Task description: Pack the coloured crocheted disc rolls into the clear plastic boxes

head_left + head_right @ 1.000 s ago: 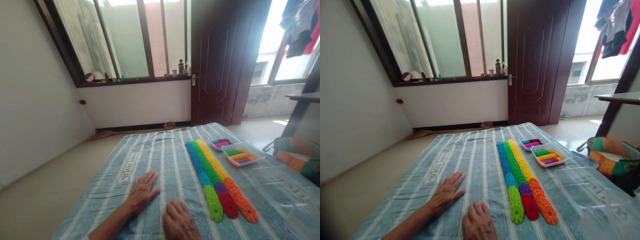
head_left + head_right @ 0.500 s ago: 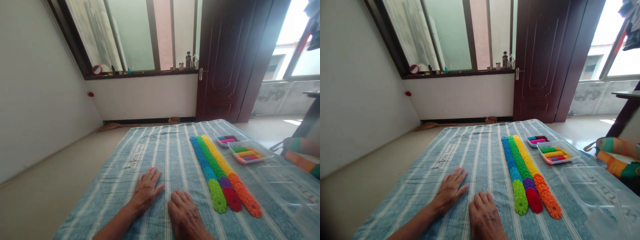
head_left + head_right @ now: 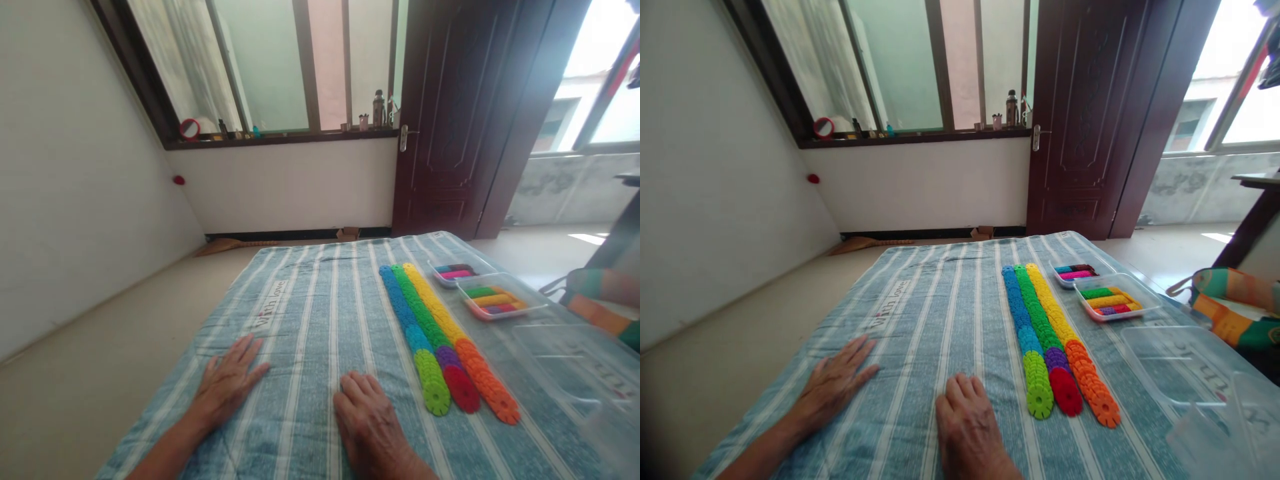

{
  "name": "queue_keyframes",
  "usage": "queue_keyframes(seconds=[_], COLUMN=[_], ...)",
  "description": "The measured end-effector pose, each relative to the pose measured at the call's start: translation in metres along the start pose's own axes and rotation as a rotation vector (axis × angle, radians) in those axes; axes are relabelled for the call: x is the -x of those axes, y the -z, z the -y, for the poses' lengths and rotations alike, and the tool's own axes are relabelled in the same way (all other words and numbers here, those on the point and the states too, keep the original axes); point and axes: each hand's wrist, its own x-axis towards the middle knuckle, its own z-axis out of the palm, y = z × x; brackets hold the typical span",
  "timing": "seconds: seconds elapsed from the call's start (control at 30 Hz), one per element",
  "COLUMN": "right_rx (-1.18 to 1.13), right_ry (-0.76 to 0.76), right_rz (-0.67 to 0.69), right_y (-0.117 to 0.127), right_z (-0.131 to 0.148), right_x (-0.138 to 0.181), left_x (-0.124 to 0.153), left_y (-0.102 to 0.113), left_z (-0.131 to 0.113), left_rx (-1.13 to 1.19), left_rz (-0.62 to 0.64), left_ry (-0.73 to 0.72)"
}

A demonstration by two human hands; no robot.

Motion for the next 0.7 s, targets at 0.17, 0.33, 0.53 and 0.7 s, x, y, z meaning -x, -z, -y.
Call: queue_keyframes(seconds=[0.17,0.33,0.53,0.7], right_rx=[-0.001,-0.023,-0.036,-0.03], right_ry=[-0.003,-0.008,0.013,0.018], right_rz=[0.051,0.053,-0.014,-0.041], right_y=[0.002,0.006,0.002,-0.002], right_z=[0.0,0.001,0.0,-0.002], right_x=[0.0,-0.001,0.0,0.001], left_x=[-0.015,-0.02,-0.021,-0.02], left_y=[0.015,0.023,0.003,0.002], left_z=[0.026,-0.073,-0.139,-0.129], left_rx=[-0.12,0.121,0.17,0.157], left_rz=[-0.252,-0.396,-0.204,-0.155], left_ry=[0.427,-0.137,-0.338,-0.361])
